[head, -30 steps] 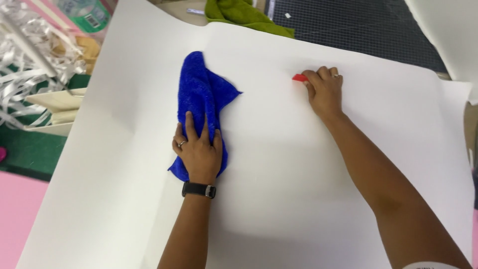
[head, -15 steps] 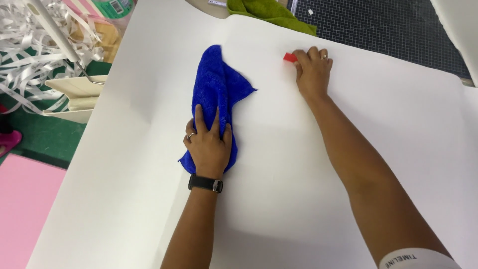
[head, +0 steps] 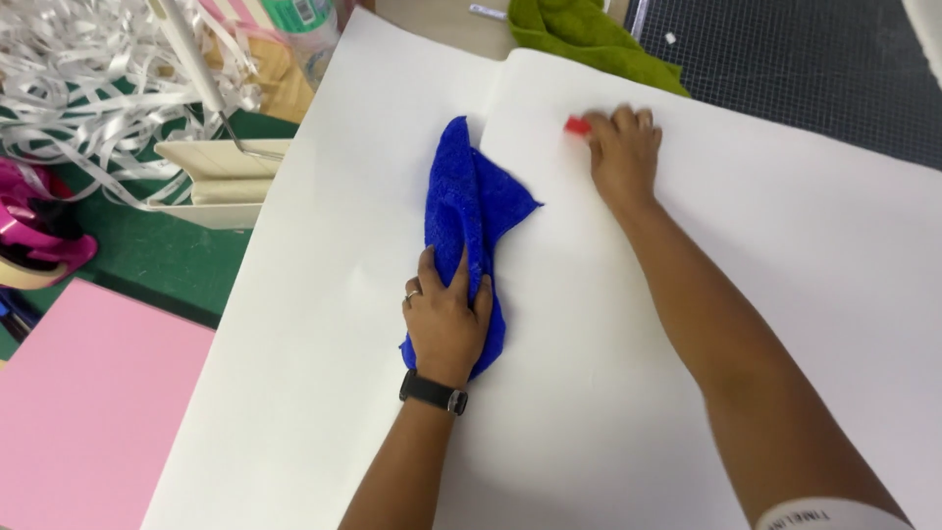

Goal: The person smooths a white adhesive film onto a tabletop using a red squeegee tool and a blue cloth.

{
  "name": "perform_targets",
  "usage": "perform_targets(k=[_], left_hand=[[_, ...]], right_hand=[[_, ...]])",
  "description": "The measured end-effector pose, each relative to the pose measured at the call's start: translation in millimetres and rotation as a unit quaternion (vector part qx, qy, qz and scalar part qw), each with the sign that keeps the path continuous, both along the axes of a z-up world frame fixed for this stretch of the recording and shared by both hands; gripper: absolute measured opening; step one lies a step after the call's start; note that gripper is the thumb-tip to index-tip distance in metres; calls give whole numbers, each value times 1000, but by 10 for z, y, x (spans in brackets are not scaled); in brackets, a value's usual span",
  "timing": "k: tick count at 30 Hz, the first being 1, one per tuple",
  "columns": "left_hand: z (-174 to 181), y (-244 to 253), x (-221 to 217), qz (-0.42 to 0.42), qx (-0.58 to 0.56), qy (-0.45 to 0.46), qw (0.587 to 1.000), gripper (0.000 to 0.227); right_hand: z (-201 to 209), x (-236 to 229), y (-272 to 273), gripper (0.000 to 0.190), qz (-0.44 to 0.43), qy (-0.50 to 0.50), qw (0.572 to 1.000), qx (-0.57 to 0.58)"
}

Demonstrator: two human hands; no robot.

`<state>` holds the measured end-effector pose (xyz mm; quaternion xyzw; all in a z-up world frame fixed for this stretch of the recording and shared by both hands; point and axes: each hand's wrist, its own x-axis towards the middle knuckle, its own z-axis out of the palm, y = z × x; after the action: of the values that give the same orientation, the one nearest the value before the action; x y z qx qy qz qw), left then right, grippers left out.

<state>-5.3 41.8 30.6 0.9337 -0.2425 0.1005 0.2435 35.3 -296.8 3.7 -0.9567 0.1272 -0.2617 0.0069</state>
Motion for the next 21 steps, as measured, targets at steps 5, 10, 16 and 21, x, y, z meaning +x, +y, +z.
perform_targets(k=[5,10,16,21], left_hand=[[51,23,5,-9,-18,-2,1000,49],[45,37,40,-14,-27,-3,1000,47],[99,62,23,-22,-38,5,999,48],[72,68,15,-20,-34,13,999,49]], right_hand=[[-51,119,217,25,-30,-39,999,-2],[-32,400,380,21,7,-38,999,-17],[-51,284,600,21,13,-31,999,-33],[-35,509,576,24,-31,-34,999,-18]])
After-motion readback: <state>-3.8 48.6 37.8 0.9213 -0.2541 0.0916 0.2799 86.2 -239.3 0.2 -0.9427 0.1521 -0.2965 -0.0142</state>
